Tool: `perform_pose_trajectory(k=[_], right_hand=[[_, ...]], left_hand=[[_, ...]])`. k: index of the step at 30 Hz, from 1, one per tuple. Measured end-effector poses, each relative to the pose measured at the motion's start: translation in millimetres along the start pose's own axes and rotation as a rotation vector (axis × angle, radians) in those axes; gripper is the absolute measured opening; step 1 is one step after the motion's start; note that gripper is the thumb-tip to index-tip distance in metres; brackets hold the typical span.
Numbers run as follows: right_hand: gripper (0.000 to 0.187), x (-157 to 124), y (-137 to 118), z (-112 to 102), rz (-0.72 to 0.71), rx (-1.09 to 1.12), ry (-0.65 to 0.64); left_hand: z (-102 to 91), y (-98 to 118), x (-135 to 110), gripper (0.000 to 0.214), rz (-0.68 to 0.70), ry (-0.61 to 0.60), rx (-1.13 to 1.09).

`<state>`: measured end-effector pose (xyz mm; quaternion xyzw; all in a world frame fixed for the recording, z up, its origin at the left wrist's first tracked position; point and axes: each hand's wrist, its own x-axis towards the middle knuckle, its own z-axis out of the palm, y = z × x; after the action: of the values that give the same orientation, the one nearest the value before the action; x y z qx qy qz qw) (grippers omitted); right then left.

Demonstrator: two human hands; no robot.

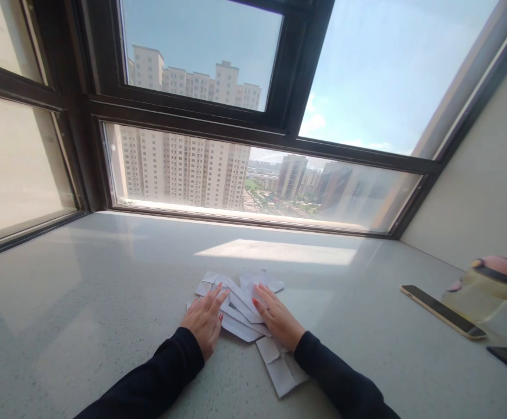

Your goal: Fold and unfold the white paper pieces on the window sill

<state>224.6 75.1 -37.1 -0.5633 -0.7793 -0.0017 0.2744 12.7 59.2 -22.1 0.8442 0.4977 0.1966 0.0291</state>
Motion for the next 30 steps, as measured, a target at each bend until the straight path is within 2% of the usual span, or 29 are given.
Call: perform_pose_trajectory(k=[2,5,7,9,13,18,24,27,30], right_hand=[[0.055,-2.0,-17.5,-16.6,-0.113,0.176,-0.178],[0.095,-7.4,-27.1,-43.8,-0.26,0.248,-0.438],[0.112,-11.2,-22.5,-54.6,-0.269,0.197,-0.524],[0.118,-13.3,-14.1,-56.3,-0.235,0.119,-0.534],[0.112,-10.0,-5.2,-40.4,-0.146,0.006,-0.416],[0.08,-3.5,-14.9,-17.9,-0.079,-0.04,-0.146],[0.064,-2.6,-18.9,-14.9,-0.074,0.091,0.017],[0.055,-1.7,-15.4,-17.0,-0.025,0.152,0.074],[0.054,-0.1,-10.1,-18.1,0.041,0.199,0.131]], left_hand=[[-0.6,-0.3,-0.6,0.049,-0.01,0.076,-0.011],[-4.8,1.8,-1.8,0.047,-0.067,0.133,0.024],[-8.5,2.5,-1.8,0.048,-0.112,0.117,0.048],[-11.5,1.7,-1.0,0.051,-0.156,0.069,0.055],[-11.9,-2.5,0.6,0.061,-0.193,-0.06,0.028],[-7.9,-5.9,0.0,0.056,-0.123,-0.121,0.043],[-4.2,-10.1,1.9,0.057,-0.064,-0.057,-0.051],[-1.3,-13.4,3.0,0.057,-0.038,0.024,-0.12],[1.9,-16.9,3.2,0.055,0.014,0.115,-0.21]])
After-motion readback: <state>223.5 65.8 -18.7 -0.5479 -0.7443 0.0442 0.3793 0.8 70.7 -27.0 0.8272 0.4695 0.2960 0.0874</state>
